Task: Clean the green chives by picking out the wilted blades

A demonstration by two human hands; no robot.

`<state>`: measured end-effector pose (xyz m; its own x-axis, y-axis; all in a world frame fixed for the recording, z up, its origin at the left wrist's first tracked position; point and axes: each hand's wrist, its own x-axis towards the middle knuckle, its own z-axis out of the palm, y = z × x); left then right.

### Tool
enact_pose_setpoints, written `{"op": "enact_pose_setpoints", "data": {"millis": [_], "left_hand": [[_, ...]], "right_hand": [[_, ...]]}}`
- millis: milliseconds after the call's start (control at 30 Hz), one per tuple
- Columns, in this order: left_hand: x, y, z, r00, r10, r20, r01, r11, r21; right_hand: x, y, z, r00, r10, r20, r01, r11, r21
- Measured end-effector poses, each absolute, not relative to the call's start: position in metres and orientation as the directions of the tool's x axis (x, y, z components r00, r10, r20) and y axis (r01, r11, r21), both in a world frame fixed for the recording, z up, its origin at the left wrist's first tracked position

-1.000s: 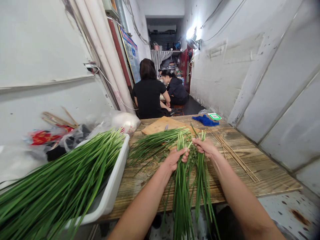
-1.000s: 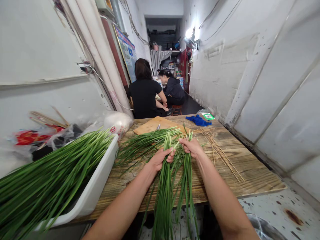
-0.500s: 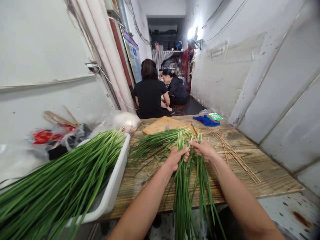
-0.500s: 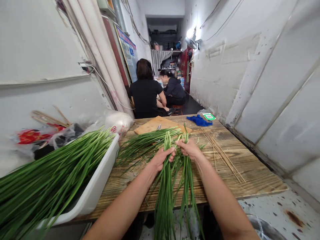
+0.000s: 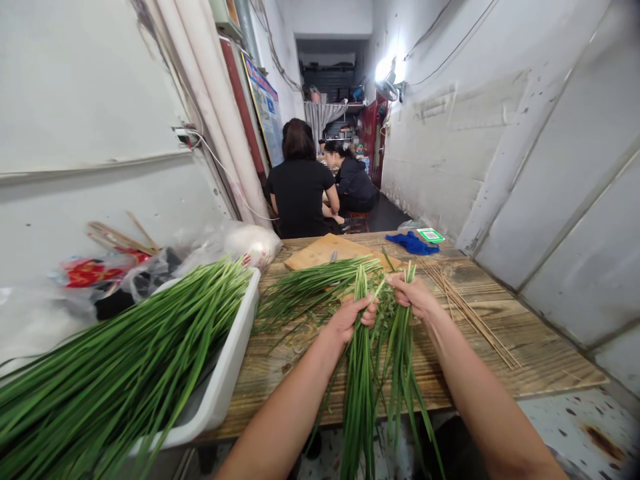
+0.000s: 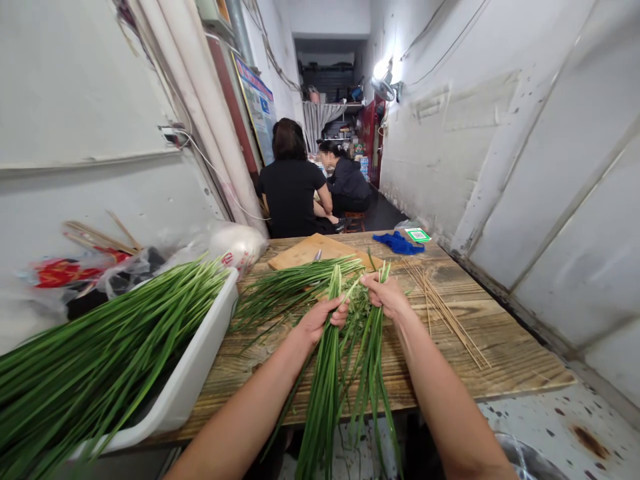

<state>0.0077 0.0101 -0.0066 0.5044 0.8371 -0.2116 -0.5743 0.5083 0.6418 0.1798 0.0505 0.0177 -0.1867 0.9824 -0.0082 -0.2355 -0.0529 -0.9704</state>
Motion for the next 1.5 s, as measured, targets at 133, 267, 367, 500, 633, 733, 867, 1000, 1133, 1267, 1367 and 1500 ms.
{"op": "enact_pose_setpoints", "data": {"millis": [133,267,367,500,633,733,867,1000,1133,1267,1367,1500], "left_hand": [[0.011,0.01,-0.01,0.43,0.884,-0.184,-0.55,0.418,0.723],[0.011,0.009,-0.007,0.446,0.879,-0.167,-0.527,0.409,0.745],[0.012,0.006,-0.006,0.408,0.9,-0.155,-0.486,0.358,0.797],[0.017,0.004,-0.007,0.28,0.953,-0.113,-0.384,0.219,0.897],[0.02,0.003,-0.008,0.231,0.969,-0.086,-0.313,0.158,0.936],[0.022,0.002,-0.007,0.191,0.976,-0.1,-0.287,0.153,0.946],[0.024,0.0,-0.005,0.146,0.98,-0.134,-0.272,0.17,0.947],[0.024,0.0,-0.004,0.145,0.98,-0.138,-0.274,0.174,0.946],[0.023,0.001,-0.006,0.145,0.982,-0.124,-0.293,0.162,0.942],[0.021,0.003,-0.009,0.127,0.984,-0.129,-0.32,0.163,0.933],[0.021,0.004,-0.011,0.122,0.983,-0.136,-0.317,0.168,0.934],[0.021,0.004,-0.01,0.157,0.977,-0.147,-0.323,0.191,0.927]], "right_hand": [[0.175,0.042,0.018,-0.443,0.895,-0.051,-0.167,-0.139,-0.976],[0.167,0.038,0.017,-0.391,0.919,-0.048,-0.165,-0.121,-0.979],[0.164,0.04,0.017,-0.329,0.943,-0.056,-0.213,-0.132,-0.968],[0.166,0.046,0.014,-0.245,0.967,-0.07,-0.284,-0.14,-0.949],[0.169,0.052,0.009,-0.162,0.983,-0.085,-0.321,-0.134,-0.938],[0.174,0.059,0.007,-0.111,0.989,-0.099,-0.354,-0.132,-0.926],[0.182,0.067,0.005,-0.028,0.993,-0.118,-0.412,-0.119,-0.904],[0.184,0.067,0.006,-0.065,0.978,-0.197,-0.446,-0.205,-0.871],[0.181,0.06,0.009,-0.249,0.944,-0.214,-0.413,-0.304,-0.859],[0.18,0.058,0.013,-0.235,0.945,-0.229,-0.374,-0.306,-0.876],[0.177,0.053,0.015,-0.25,0.94,-0.23,-0.328,-0.306,-0.894],[0.168,0.046,0.012,-0.388,0.9,-0.198,-0.178,-0.284,-0.942]]}}
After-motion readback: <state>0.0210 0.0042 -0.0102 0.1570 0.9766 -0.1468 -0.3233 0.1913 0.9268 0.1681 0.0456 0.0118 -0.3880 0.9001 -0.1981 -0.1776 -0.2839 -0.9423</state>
